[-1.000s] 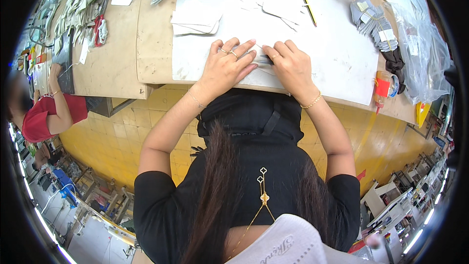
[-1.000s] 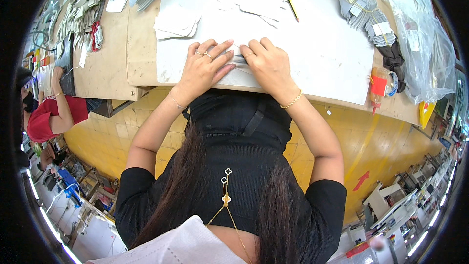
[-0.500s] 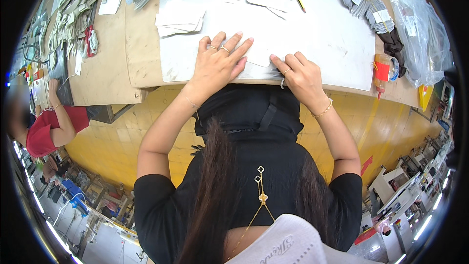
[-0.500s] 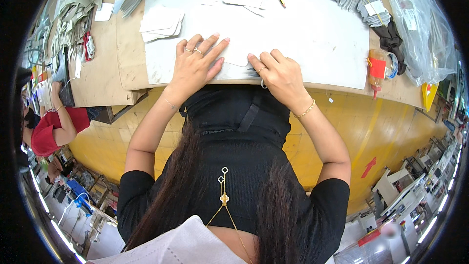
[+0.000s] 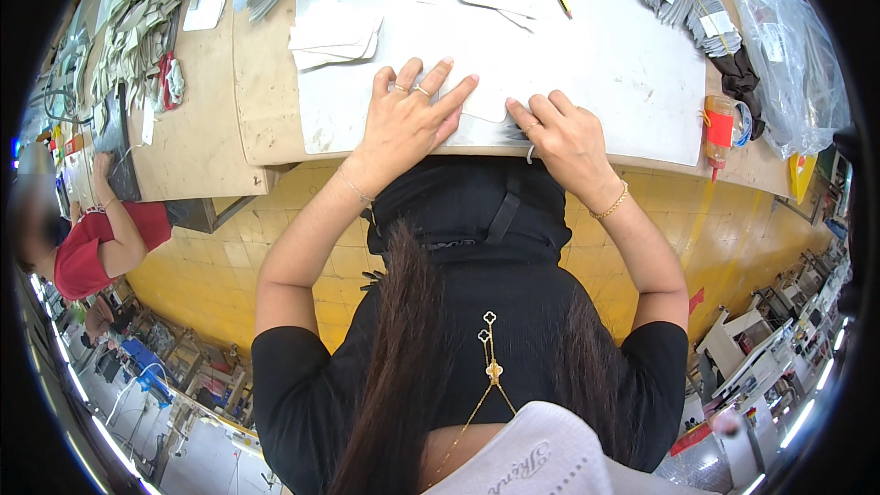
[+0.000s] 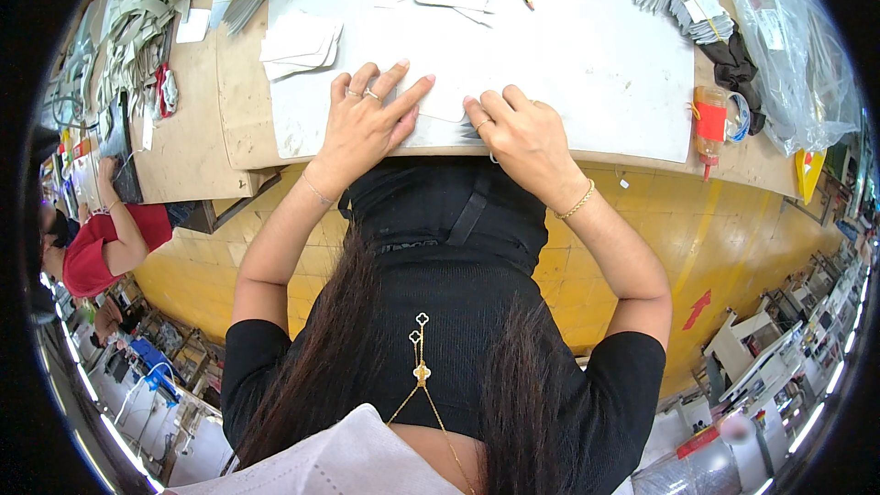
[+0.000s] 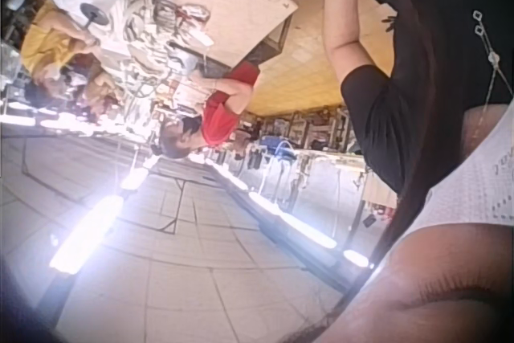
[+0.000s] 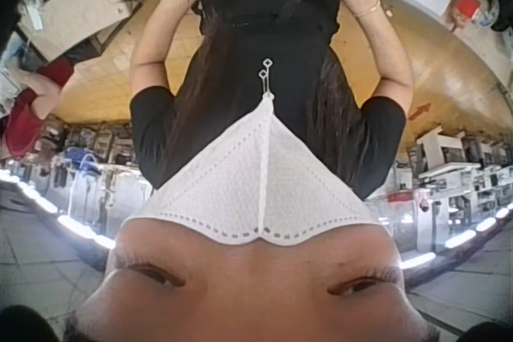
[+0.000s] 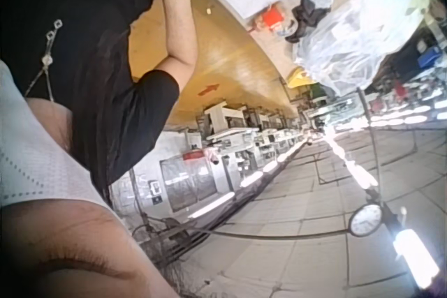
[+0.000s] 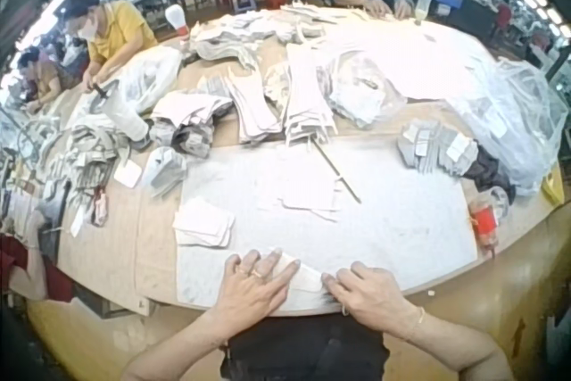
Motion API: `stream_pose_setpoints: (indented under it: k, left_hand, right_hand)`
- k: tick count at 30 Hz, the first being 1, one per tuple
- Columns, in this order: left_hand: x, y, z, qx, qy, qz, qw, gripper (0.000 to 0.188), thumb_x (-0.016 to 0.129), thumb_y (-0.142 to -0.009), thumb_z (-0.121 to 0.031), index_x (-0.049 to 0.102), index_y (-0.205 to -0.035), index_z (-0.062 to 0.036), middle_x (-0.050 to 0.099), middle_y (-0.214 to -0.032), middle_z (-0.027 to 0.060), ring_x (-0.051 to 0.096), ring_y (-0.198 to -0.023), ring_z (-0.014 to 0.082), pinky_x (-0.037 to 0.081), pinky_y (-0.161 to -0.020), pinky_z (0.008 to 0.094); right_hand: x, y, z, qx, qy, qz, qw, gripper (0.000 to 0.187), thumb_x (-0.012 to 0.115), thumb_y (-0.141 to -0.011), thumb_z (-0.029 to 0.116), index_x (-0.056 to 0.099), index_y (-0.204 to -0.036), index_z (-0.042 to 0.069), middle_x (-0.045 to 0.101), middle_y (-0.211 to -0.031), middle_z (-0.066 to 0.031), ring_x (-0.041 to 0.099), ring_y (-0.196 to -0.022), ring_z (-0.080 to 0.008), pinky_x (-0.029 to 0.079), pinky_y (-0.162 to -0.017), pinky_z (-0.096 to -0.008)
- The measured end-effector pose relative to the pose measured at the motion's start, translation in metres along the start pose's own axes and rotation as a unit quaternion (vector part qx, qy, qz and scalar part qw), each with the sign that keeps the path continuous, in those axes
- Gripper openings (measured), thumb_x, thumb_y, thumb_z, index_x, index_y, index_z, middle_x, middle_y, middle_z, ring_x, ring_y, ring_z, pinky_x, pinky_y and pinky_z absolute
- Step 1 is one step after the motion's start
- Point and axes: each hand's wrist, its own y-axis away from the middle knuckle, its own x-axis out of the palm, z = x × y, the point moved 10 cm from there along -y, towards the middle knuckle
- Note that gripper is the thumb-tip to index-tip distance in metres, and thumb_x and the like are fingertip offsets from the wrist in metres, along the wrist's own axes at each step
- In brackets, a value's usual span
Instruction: The person hand-sews white fabric pieces at a workbench, repeatedly threading a needle and stitching the edges of each piece. The person places finished pieces into a pile and continues with the next piece from a stack.
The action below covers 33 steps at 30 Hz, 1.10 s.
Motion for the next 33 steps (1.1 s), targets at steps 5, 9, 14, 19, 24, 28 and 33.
stream_pose_setpoints:
  k: [5,9,14,19,24,28,33]
  left_hand:
    - [-0.011,-0.002,0.012,-0.013,0.031,-0.038,0.999,0.045,0.073,-0.09,-0.034,0.066,-0.132,-0.0197,0.062,-0.131,0.0045,0.054,-0.115,0.0243,0.038,-0.098,0.0455]
    - [-0.02,-0.005,0.04,-0.086,0.076,-0.067,0.991,0.044,0.076,-0.089,-0.026,0.067,-0.128,-0.0091,0.062,-0.13,0.0063,0.056,-0.117,0.0262,0.04,-0.1,0.0423]
    - [-0.029,-0.006,0.011,0.041,0.071,-0.065,0.995,0.033,0.071,-0.092,-0.021,0.067,-0.12,-0.0032,0.064,-0.119,0.0092,0.06,-0.112,0.0265,0.044,-0.095,0.0404]
    - [-0.029,0.003,-0.008,0.01,0.145,-0.042,0.988,0.03,0.071,-0.092,-0.019,0.069,-0.117,-0.0038,0.063,-0.11,0.0078,0.06,-0.109,0.024,0.045,-0.095,0.0406]
    - [-0.022,-0.017,-0.012,0.105,0.156,-0.048,0.981,0.028,0.071,-0.092,-0.015,0.07,-0.117,-0.004,0.065,-0.127,0.0073,0.06,-0.117,0.0247,0.045,-0.099,0.0406]
    - [-0.016,-0.025,-0.014,0.142,0.133,-0.022,0.981,0.028,0.071,-0.091,-0.015,0.07,-0.117,-0.0057,0.064,-0.133,0.0044,0.059,-0.121,0.0214,0.044,-0.101,0.0404]
    - [-0.016,-0.026,-0.016,0.134,0.129,0.001,0.983,0.029,0.071,-0.089,-0.015,0.07,-0.117,-0.0067,0.064,-0.131,0.0033,0.058,-0.122,0.0194,0.044,-0.1,0.04]
  right_hand:
    - [0.002,-0.005,0.009,-0.013,0.052,0.032,0.998,0.034,0.066,-0.084,0.013,0.072,-0.117,0.006,0.056,-0.091,0.0002,0.057,-0.083,-0.0135,0.05,-0.057,-0.0259]
    - [0.007,-0.021,0.002,-0.035,0.069,0.038,0.996,0.046,0.066,-0.08,0.013,0.07,-0.126,0.01,0.053,-0.09,0.0006,0.054,-0.081,-0.0135,0.05,-0.059,-0.0254]
    - [0.008,-0.044,-0.018,-0.066,0.062,0.013,0.996,0.038,0.067,-0.086,0.014,0.071,-0.123,0.009,0.059,-0.093,-0.0004,0.061,-0.087,-0.0152,0.054,-0.06,-0.028]
    - [0.014,-0.053,-0.06,0.098,-0.175,0.035,0.979,0.035,0.075,-0.086,0.017,0.074,-0.119,0.006,0.07,-0.093,-0.0066,0.067,-0.085,-0.0199,0.055,-0.071,-0.0325]
    - [0.032,-0.045,-0.078,0.241,-0.323,0.071,0.912,0.027,0.075,-0.09,0.027,0.079,-0.103,0.004,0.076,-0.097,-0.0159,0.073,-0.083,-0.0306,0.057,-0.079,-0.037]
    - [0.034,-0.045,-0.064,0.219,-0.278,0.093,0.931,0.026,0.075,-0.09,0.024,0.078,-0.106,0.004,0.075,-0.094,-0.0148,0.072,-0.084,-0.0321,0.057,-0.078,-0.0388]
    - [0.011,-0.033,-0.042,0.164,-0.166,0.014,0.972,0.022,0.072,-0.085,0.012,0.078,-0.105,0.008,0.068,-0.091,-0.0081,0.069,-0.085,-0.0258,0.057,-0.073,-0.0369]
